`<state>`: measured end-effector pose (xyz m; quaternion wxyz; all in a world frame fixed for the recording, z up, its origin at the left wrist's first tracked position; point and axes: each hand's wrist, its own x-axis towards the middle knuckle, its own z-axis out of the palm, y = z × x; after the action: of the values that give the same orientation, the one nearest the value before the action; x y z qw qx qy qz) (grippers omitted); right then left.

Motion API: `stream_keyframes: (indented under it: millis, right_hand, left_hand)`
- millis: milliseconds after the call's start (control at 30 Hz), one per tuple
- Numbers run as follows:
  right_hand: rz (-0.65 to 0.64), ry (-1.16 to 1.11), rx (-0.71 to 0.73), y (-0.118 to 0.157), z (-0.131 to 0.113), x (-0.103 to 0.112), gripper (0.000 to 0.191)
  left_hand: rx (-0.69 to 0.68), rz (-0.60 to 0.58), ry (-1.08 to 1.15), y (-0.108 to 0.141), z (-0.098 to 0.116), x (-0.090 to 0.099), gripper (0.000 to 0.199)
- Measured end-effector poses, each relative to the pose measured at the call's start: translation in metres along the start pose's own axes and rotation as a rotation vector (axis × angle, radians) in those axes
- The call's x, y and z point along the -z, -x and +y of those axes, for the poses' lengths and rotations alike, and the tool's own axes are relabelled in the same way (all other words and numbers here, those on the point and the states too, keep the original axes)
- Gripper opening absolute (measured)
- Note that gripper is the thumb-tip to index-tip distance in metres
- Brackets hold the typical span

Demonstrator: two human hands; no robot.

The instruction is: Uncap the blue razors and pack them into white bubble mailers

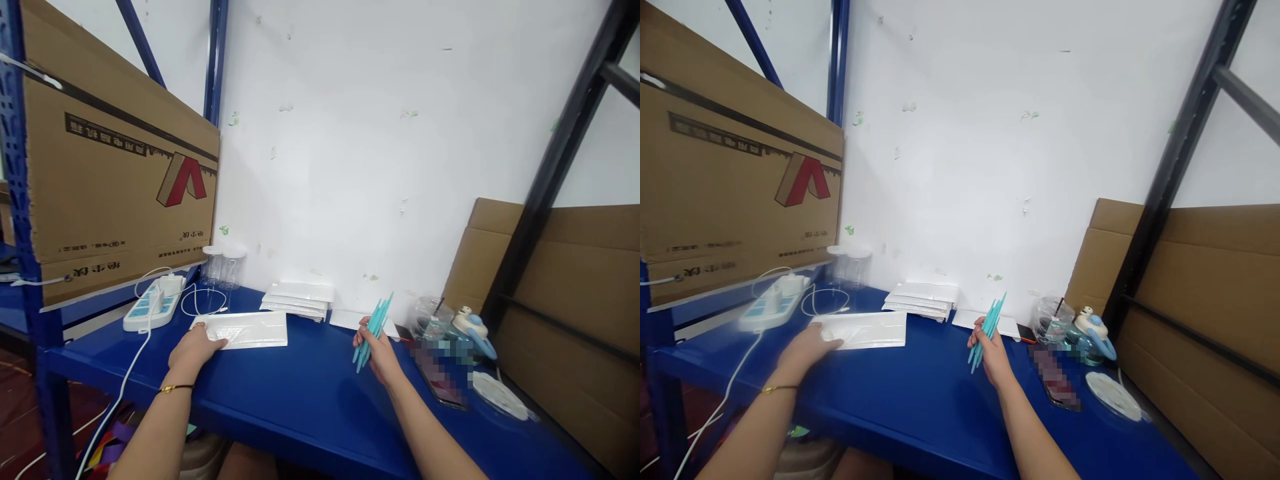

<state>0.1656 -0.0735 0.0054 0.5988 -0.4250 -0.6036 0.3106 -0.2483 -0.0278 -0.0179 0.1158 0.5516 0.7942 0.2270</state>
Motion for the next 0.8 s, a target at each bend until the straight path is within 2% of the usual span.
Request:
stream_keyframes:
  millis: [67,167,267,333,400,467,500,567,633,700,800]
  right_hand:
    - [-0.025,-0.018,-0.059,0.010,0.005,-0.001,0.032]
    - [-0.097,0.054,-0.144,0.020,0.013,-0.004,0.035]
    - [-0.103,0.095,-0.174,0.019,0.011,-0.002,0.036]
    - [-0.107,0.128,-0.172,0.013,-0.004,0.004,0.035]
    - [-0.155,0.243,-0.146,0.006,-0.033,0.013,0.033]
    - [-0.246,0.424,-0.048,0.000,-0.072,0.023,0.029]
    - [-0.286,0.527,0.043,-0.002,-0.094,0.028,0.025]
    - [-0.336,0.711,0.180,-0.003,-0.139,0.035,0.021]
    - [-0.387,0.870,0.220,0.000,-0.180,0.040,0.020]
    - [-0.451,0.975,0.237,0.004,-0.212,0.043,0.021]
    - [-0.536,1.068,0.280,0.009,-0.244,0.043,0.019]
  left_hand:
    - [0.003,-0.009,0.011,-0.002,0.000,0.002,0.072]
    - [-0.038,0.027,0.040,0.000,0.006,0.008,0.058]
    - [-0.112,0.053,0.139,0.013,0.024,0.023,0.045]
    - [-0.192,0.101,0.224,0.028,0.044,0.038,0.039]
    - [-0.357,0.229,0.249,0.045,0.069,0.056,0.035]
    - [-0.557,0.310,0.242,0.064,0.097,0.072,0.043]
    - [-0.615,0.343,0.235,0.073,0.111,0.078,0.045]
    - [-0.751,0.333,0.206,0.090,0.137,0.085,0.050]
    - [-0.905,0.279,0.204,0.107,0.160,0.083,0.051]
    - [-1.052,0.230,0.207,0.123,0.178,0.074,0.045]
    - [-1.168,0.205,0.229,0.143,0.202,0.053,0.036]
